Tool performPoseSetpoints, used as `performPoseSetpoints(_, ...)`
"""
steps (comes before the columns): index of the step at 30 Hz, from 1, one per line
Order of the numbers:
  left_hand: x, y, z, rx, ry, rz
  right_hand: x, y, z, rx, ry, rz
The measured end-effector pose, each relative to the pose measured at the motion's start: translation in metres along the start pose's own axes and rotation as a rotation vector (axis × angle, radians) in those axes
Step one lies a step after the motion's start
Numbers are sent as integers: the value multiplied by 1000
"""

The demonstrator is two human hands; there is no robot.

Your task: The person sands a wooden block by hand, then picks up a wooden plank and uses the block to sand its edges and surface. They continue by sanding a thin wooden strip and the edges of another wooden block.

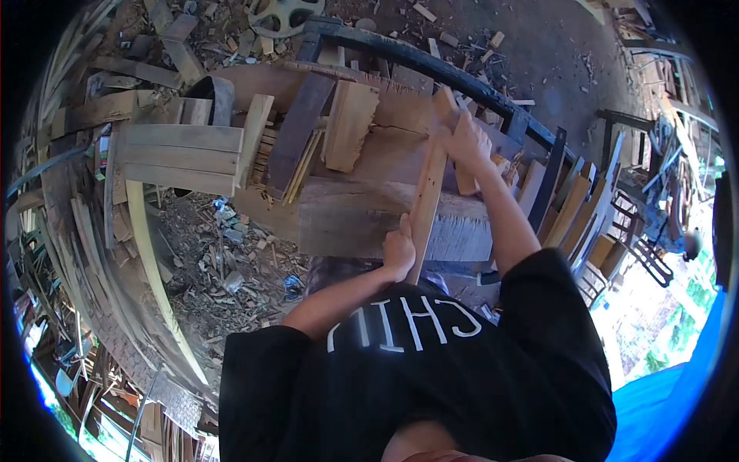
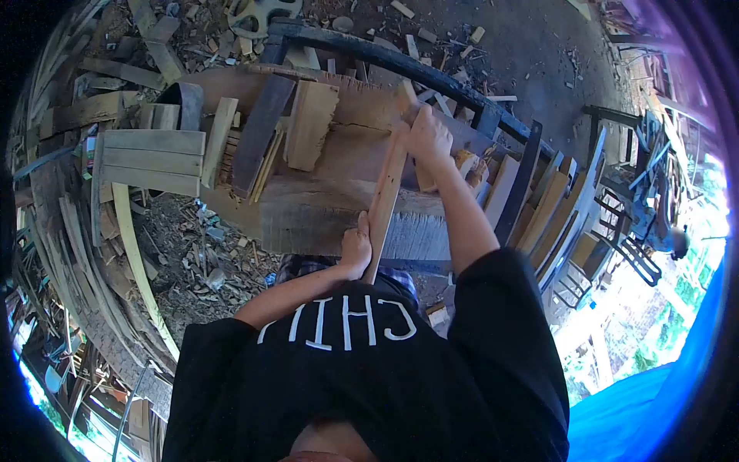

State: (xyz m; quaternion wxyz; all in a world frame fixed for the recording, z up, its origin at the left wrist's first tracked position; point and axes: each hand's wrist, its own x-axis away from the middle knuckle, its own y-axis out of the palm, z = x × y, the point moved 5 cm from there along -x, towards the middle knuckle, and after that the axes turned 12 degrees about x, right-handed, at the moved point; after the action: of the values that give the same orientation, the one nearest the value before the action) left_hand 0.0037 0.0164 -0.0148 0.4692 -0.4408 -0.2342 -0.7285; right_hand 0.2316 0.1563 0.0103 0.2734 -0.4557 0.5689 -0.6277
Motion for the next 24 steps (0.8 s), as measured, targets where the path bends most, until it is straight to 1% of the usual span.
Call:
performPoseSetpoints(1, 1, -2, -1, -3, 13, 3, 3, 0, 0, -4, 1, 13)
performPoseSetpoints(3, -3, 0, -4, 61, -10, -20, 21, 0, 1, -33, 71, -72)
performPoseSetpoints(4, -3, -1, 4, 72, -5, -25, 46, -7, -6, -8, 43, -99)
performPoseSetpoints(5, 1, -3, 10, 109, -56, -36, 78, -15, -16, 18, 14, -134)
performPoseSetpoints(6, 4, -3, 10, 145, -115, -46, 104, -26, -22, 16, 15, -230)
performPoseSetpoints(7, 2, 0, 6, 155, -127, -46, 118, -30, -26, 12, 14, -327)
performPoseSetpoints(8, -2, 1, 1, 143, -109, -38, 112, -25, -25, 14, 8, -341)
performPoseSetpoints(10, -3, 1, -6, 114, -102, -19, 82, -18, -14, 29, 26, -150)
performPoseSetpoints(12, 0, 1, 2, -46, 85, -15, 32, 6, 9, 57, 102, -158)
performPoseSetpoints(14, 1, -1, 1, -90, 93, -1, -7, 22, 32, 15, 91, -125)
performPoseSetpoints(15, 1, -1, 4, -121, 95, 7, -15, 18, 40, 6, 99, -103)
performPoseSetpoints(18, 1, -9, 8, -167, 116, 7, -26, 20, 73, 34, 207, -195)
performPoseSetpoints(19, 4, -12, 14, -177, 126, 1, -21, 22, 87, 28, 218, -187)
performPoseSetpoints(21, 11, -15, 25, -178, 133, -16, -2, 33, 102, -910, 247, -294)
performPoseSetpoints(22, 11, -15, 25, -192, 145, -21, 22, 21, 100, -1217, 389, -335)
performPoseSetpoints(23, 10, -14, 22, -208, 155, -15, 36, 18, 102, -1228, 392, -319)
performPoseSetpoints(24, 10, -14, 22, -223, 167, -8, 50, 19, 105, -1373, 521, -328)
